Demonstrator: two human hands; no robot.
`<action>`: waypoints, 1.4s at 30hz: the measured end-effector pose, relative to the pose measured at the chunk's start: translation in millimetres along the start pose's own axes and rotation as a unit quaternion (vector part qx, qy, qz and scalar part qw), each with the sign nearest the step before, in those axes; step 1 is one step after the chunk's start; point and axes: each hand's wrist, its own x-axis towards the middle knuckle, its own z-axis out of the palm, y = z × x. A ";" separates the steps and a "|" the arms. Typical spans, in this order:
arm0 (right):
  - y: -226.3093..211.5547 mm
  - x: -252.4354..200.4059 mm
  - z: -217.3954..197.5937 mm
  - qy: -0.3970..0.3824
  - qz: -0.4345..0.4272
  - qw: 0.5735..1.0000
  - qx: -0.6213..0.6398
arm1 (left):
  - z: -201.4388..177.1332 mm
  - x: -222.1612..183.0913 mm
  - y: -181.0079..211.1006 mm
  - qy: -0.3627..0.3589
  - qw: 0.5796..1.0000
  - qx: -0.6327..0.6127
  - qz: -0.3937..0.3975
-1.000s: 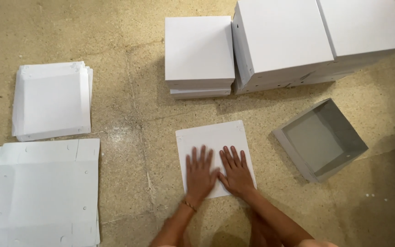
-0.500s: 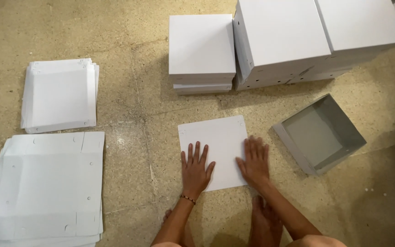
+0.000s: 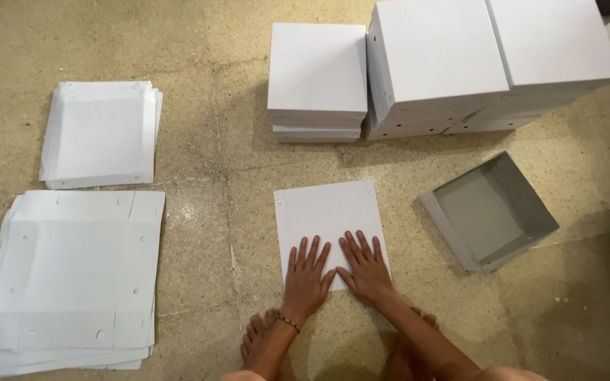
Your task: Assembling cardboard boxes from flat pre-cut sheets by folding and tucking flaps.
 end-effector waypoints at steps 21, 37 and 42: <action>22.4 5.3 -3.4 -0.061 0.107 0.991 -0.040 | 14.7 9.7 -4.0 -0.016 0.999 0.029 0.009; 64.4 5.5 -9.8 -0.129 0.226 0.966 0.005 | 20.7 29.0 -29.7 -0.044 0.999 0.024 -0.002; 26.5 44.4 7.1 0.017 0.102 0.995 0.010 | 19.7 73.7 -31.8 0.014 0.998 0.061 0.022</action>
